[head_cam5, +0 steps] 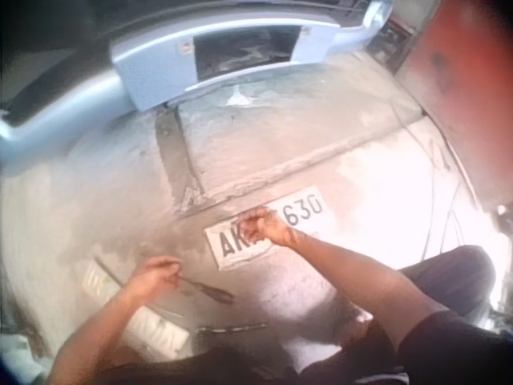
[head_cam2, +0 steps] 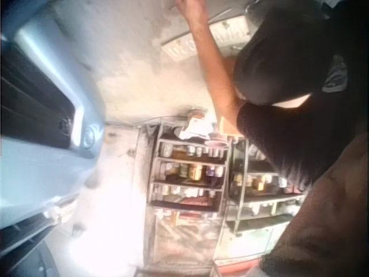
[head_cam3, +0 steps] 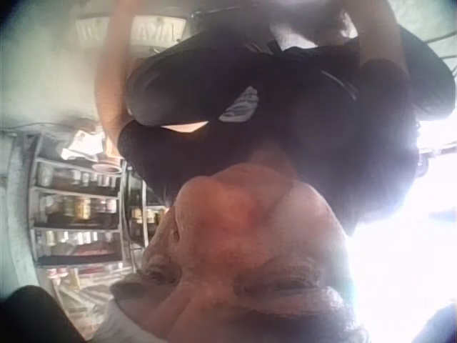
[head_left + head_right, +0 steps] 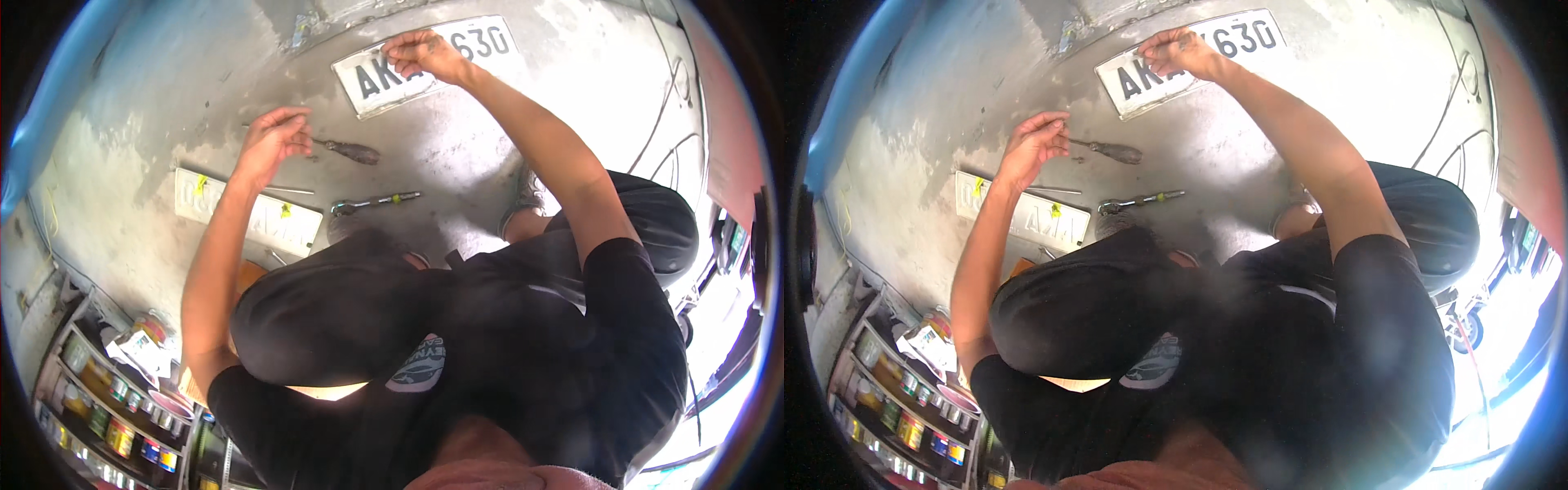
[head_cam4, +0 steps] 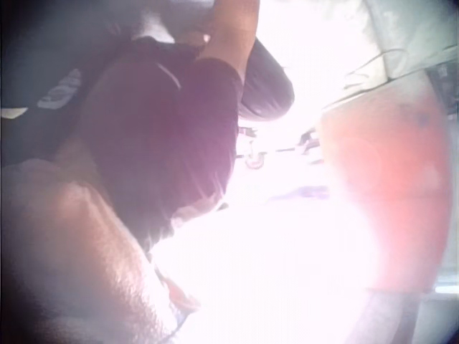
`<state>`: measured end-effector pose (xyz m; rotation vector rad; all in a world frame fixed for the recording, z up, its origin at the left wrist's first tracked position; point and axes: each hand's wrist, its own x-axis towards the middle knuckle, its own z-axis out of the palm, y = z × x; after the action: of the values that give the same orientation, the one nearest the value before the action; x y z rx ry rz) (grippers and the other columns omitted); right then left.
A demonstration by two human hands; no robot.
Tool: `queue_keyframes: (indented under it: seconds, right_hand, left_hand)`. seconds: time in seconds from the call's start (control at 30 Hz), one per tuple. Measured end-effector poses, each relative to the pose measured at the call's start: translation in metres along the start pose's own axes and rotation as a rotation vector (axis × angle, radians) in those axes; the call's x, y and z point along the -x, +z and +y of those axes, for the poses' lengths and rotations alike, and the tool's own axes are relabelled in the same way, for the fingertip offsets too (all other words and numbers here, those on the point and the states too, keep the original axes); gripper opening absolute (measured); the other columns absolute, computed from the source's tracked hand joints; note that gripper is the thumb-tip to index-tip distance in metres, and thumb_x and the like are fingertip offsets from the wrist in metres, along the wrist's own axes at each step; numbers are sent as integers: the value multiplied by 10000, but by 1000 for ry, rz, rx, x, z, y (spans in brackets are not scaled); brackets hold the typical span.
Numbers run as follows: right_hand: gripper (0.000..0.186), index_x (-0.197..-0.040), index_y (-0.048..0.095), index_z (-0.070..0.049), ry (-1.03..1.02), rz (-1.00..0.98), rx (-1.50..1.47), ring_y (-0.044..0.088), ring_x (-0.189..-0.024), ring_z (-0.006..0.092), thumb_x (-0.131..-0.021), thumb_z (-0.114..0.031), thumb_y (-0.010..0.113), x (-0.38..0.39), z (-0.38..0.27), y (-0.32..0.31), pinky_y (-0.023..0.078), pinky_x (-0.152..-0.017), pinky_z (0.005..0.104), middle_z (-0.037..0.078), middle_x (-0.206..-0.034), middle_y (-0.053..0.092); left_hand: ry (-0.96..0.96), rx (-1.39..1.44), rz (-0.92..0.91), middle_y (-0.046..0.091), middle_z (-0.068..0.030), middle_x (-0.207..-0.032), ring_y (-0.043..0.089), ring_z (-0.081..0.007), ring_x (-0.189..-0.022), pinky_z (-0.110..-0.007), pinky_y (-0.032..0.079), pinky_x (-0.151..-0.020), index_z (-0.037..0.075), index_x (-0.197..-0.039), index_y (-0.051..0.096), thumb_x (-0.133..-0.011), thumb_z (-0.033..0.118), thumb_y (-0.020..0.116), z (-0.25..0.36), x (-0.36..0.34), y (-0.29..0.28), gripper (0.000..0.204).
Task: The person attaches a license plate to a blue car. They position the license plate against the front bumper and use a screwdriver to secure it with a screw.
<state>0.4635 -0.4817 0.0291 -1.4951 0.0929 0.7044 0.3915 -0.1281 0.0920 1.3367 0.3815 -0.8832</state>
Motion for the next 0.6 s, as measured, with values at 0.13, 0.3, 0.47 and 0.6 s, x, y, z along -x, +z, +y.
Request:
queue_keyframes:
  seconds: [0.13, 0.3, 0.47, 0.6]
  right_hand:
    - [378, -1178, 710, 28, -117, 102, 43, 711, -858, 190, -973, -290, 719, 7, -5, -41, 620, -806, 315, 110, -997, 734]
    - [388, -1148, 712, 21, -198, 365, 63, 753, -916, 257, -871, 62, 443, 10, 2, -81, 638, -886, 354, 163, -1059, 747]
    - [247, -1120, 756, -34, -188, 247, -12, 746, -849, 241, -903, -36, 638, 2, -6, -53, 632, -759, 348, 161, -1038, 760]
    - [272, -1161, 758, -151, -199, 725, 595, 743, -877, 273, -927, -119, 625, -5, 19, -104, 611, -819, 370, 166, -1039, 746]
  left_hand:
    - [-67, -204, -25, 664, -40, -942, 666, -139, -803, -320, 599, -731, 20, -1202, 694, -1010, 147, 651, 34, -27, 16, 234]
    - [59, -215, -91, 664, -33, -950, 663, -127, -829, -331, 623, -751, 7, -1216, 693, -1026, 139, 633, 65, -71, 53, 239]
    - [33, -348, -74, 666, -13, -911, 655, -115, -787, -329, 625, -766, 20, -1204, 694, -1041, 157, 615, 73, -108, 80, 227]
    - [124, -695, 190, 715, -99, -973, 699, -201, -763, -353, 618, -742, 19, -1114, 719, -987, 126, 658, 65, -147, 89, 177]
